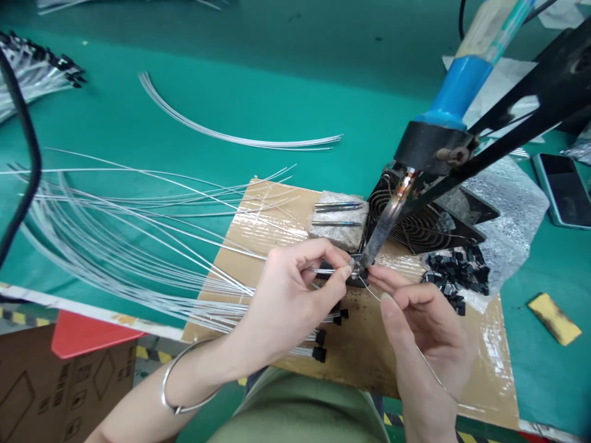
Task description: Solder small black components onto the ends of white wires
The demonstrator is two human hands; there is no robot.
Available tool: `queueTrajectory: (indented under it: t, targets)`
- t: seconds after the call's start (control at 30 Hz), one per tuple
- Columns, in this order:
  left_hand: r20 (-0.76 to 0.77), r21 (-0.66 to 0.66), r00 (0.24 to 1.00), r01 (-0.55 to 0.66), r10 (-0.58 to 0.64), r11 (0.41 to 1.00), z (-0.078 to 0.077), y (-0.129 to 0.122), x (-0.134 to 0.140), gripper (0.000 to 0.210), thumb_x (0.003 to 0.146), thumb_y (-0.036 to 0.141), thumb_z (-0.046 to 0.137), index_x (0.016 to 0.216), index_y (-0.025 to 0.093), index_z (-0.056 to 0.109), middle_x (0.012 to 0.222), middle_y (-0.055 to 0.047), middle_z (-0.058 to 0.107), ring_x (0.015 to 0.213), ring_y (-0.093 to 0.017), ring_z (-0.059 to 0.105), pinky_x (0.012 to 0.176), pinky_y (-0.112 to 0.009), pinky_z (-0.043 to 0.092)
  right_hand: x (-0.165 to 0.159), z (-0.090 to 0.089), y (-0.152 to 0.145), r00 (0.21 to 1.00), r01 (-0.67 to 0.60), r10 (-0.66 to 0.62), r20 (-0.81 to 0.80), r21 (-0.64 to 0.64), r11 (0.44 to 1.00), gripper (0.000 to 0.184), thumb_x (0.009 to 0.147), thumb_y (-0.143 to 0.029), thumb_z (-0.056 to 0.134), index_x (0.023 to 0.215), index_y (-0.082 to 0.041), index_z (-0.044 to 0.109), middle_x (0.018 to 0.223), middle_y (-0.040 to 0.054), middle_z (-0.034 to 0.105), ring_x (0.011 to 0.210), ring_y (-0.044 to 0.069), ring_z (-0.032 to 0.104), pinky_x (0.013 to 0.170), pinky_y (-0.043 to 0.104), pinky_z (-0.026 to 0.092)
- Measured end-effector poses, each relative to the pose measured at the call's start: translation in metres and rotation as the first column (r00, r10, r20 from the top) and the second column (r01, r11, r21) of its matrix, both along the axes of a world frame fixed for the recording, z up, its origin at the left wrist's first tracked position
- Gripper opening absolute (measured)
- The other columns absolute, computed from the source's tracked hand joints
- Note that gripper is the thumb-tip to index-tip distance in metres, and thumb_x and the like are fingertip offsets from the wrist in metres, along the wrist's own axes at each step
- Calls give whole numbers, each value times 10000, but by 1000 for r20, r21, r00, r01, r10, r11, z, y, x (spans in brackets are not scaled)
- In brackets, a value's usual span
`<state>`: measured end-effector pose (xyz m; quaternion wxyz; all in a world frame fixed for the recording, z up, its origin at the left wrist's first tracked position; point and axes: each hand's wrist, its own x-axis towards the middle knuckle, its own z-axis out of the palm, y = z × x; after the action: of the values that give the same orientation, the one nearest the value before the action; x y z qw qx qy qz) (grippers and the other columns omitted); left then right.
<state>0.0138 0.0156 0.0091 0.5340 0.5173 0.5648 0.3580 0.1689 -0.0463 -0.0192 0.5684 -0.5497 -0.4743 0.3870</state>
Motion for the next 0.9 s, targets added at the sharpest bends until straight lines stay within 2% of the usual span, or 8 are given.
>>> queueTrajectory:
  t: [0.6,0.9]
  targets:
    - [-14,22,1000,-1,1,1000,-2,-2,0,113,819,225,679,738,162,726,828,-54,787,674,-154,641,534,-279,344,-1,-2,1,1000,7,-7,-22,1,1000,166,1021,-134,697,897,-241,668,1223,6,847,1156,125,806,1010,178,620]
    - [-4,19,1000,3,-3,1000,0,-2,-1,122,825,242,681,747,159,725,849,-71,790,676,-162,636,558,-288,369,-2,-2,0,1000,12,-12,-7,0,1000,156,1009,-129,716,899,-234,677,1217,21,847,1148,133,808,1014,179,613]
